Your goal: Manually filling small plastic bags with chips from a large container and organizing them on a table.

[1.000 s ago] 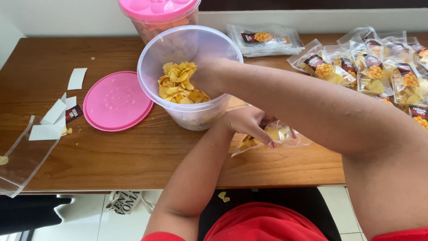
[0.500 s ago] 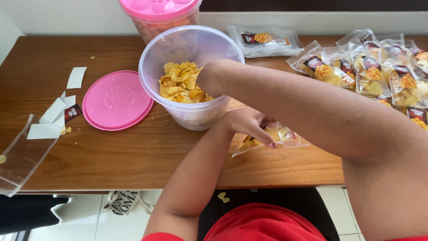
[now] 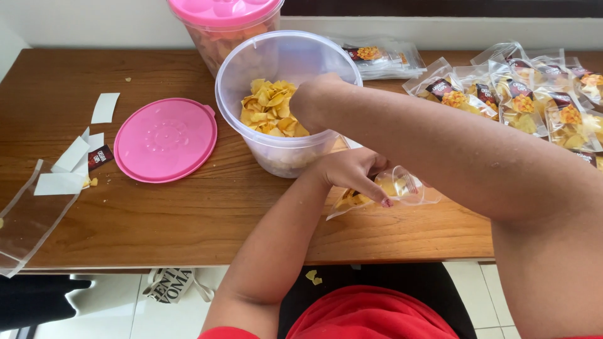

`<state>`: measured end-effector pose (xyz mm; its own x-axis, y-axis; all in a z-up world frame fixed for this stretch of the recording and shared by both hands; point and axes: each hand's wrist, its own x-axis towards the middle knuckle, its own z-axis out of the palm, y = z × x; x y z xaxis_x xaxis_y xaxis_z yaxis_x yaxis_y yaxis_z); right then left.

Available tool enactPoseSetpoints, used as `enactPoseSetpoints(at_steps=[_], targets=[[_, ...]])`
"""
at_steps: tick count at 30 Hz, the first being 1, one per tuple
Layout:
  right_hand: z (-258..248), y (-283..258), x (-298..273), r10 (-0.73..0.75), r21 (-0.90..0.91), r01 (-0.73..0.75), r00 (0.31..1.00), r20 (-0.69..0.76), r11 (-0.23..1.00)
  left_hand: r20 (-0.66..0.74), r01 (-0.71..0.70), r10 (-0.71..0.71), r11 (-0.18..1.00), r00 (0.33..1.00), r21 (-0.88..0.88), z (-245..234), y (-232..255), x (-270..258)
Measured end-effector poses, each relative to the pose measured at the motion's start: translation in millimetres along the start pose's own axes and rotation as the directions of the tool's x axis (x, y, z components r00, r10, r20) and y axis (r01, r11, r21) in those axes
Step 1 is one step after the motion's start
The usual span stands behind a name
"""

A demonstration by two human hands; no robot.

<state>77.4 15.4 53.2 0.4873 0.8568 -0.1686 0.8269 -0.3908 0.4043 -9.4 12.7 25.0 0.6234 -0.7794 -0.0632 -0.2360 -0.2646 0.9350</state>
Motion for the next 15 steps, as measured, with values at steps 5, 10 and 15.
enactPoseSetpoints(at_steps=[5, 10, 15], targets=[[4.7, -4.8, -1.9, 0.0, -0.053, -0.002, 0.999, -0.032, 0.999, 0.04, -0.22, 0.273, 0.844, 0.961, -0.488, -3.5, -47.0, 20.3], [-18.6, -4.0, -16.4, -0.041, 0.222, 0.023, 0.996, 0.075, 0.975, 0.039, -0.189, 0.24, 0.847, 0.97, -0.498, -0.4, -40.0, 19.5], [-46.7, 2.2, -28.9, -0.145, 0.457, -0.045, 0.917, 0.372, 0.888, 0.032, -0.221, 0.275, 0.833, 0.961, -0.507, -2.2, 1.0, 8.8]])
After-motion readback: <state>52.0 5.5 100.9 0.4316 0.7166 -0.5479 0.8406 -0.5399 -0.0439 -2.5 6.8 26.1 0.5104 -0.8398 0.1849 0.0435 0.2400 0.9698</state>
